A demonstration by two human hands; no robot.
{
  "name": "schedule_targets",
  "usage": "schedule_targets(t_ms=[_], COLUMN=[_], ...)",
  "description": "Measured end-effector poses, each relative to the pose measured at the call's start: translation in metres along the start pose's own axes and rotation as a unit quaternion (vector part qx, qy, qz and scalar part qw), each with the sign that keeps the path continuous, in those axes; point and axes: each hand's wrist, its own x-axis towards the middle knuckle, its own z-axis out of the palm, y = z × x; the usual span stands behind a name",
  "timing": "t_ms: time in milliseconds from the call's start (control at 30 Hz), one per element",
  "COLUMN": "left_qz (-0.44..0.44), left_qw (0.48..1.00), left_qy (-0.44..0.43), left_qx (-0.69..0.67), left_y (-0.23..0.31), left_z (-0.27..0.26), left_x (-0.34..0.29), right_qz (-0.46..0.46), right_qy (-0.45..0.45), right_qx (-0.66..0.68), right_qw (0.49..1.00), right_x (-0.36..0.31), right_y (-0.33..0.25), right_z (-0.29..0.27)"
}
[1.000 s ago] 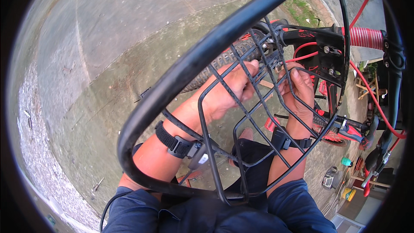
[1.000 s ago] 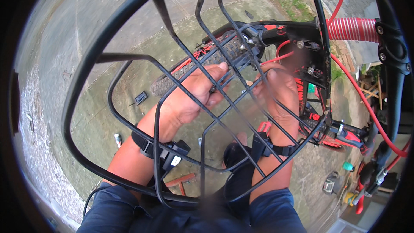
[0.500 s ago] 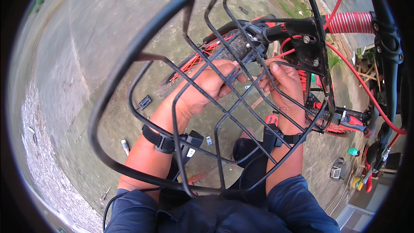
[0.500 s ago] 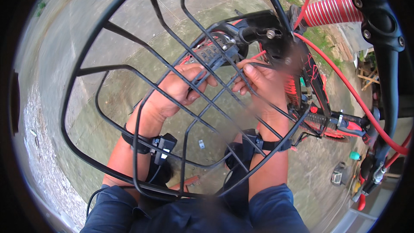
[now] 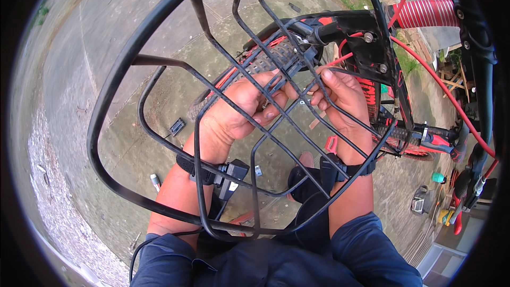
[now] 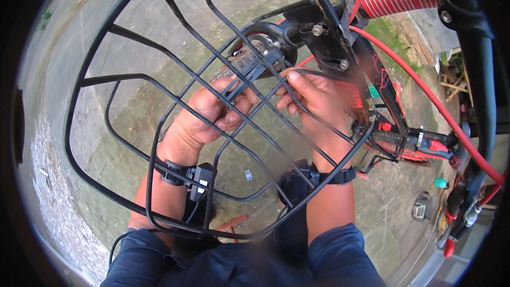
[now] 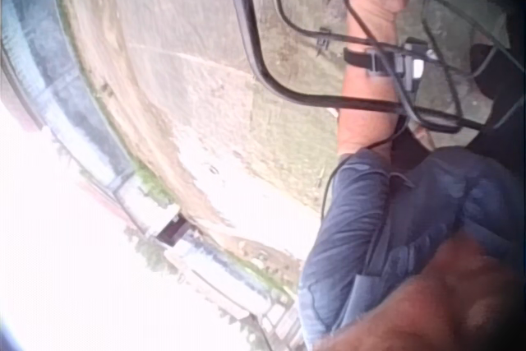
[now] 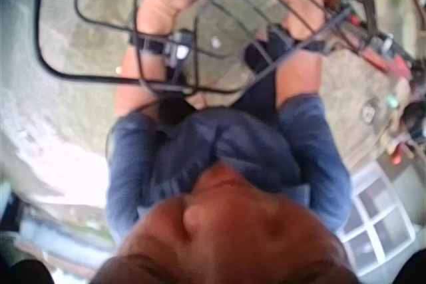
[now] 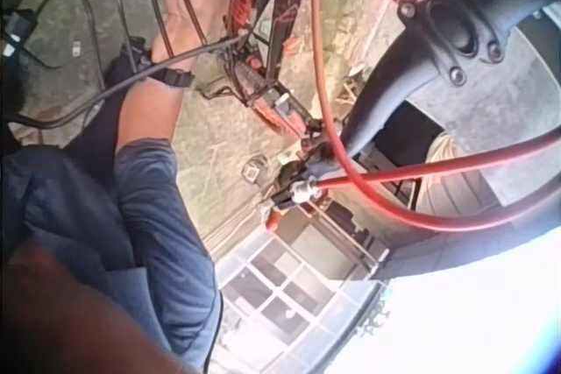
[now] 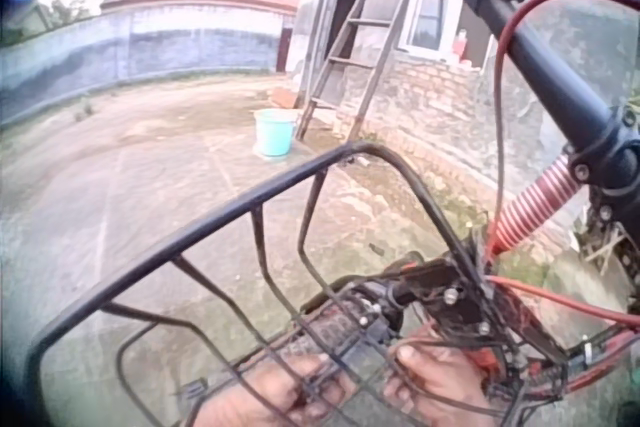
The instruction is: The person removes a metal bracket from a bicycle basket, picks up small screws and metal plates from the ground, and attaches a new metal plate to the basket by hand.
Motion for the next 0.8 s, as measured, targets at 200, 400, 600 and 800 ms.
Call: schedule_targets(t_ms=[200,400,600,800], left_qz=[0.001,0.022,0.047,0.05], left_qw=[0.996,0.988,0.978,0.976], left_qy=[-0.05,-0.098,-0.122,-0.129], left_qx=[-0.069,-0.115,-0.162,-0.17], left_y=[-0.003,-0.006,-0.009,-0.011], left_z=[-0.01,-0.015,-0.015,-0.014], left_x=[0.005,0.01,0.014,0.015], right_qz=[-0.006,-0.008,-0.01,-0.005], right_qy=[0.0,0.004,0.015,0.006], right_qx=[0.001,-0.006,0.003,0.005], right_qw=[1.0,1.0,1.0,1.0], right_x=[0.0,-0.001,-0.002,-0.001], right_y=[-0.001,-0.001,-0.002,-0.002], right_z=[-0.001,-0.002,-0.004,-0.007])
